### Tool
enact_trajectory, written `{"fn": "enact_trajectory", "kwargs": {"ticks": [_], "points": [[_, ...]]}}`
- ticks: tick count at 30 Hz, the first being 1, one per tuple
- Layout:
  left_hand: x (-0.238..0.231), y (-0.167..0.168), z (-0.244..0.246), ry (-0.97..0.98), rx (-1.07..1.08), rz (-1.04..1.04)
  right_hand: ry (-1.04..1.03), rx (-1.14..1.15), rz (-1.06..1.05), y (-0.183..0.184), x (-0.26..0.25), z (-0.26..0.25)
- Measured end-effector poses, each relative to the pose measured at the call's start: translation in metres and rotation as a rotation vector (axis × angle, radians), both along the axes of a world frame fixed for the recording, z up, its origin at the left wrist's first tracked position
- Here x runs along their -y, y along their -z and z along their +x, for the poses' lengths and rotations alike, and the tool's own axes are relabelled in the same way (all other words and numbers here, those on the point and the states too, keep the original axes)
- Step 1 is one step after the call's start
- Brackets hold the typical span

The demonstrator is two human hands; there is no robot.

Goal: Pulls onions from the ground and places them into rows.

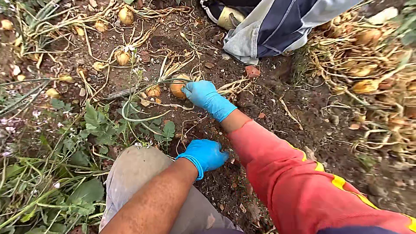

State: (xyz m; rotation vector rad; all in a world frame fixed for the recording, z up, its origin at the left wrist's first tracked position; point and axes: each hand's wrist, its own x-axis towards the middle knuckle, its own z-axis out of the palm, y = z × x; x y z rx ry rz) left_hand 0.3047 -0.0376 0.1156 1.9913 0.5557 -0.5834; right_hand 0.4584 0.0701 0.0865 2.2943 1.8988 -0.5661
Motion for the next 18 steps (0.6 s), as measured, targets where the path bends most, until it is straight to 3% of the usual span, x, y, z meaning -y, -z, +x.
{"fn": "enact_trajectory", "kwargs": {"ticks": [4,6,8,11,14,18], "points": [[0.000,0.000,0.005,0.027,0.024,-0.037,0.081,-0.292,-0.088,0.023,0.088,0.016],[0.002,-0.002,0.007,0.003,0.041,-0.063,0.100,-0.320,-0.116,0.030,0.120,0.024],[0.005,-0.008,0.005,0.001,0.028,-0.090,0.052,-0.299,-0.108,0.015,0.125,0.023],[0.007,-0.021,0.000,-0.029,0.004,-0.109,-0.145,-0.294,0.048,-0.035,0.096,0.003],[0.007,-0.008,0.004,-0.046,-0.023,-0.062,-0.329,-0.216,-0.013,-0.066,0.032,-0.034],[0.004,-0.030,-0.005,-0.114,-0.074,0.022,-0.205,-0.175,0.015,0.012,-0.056,-0.071]]}}
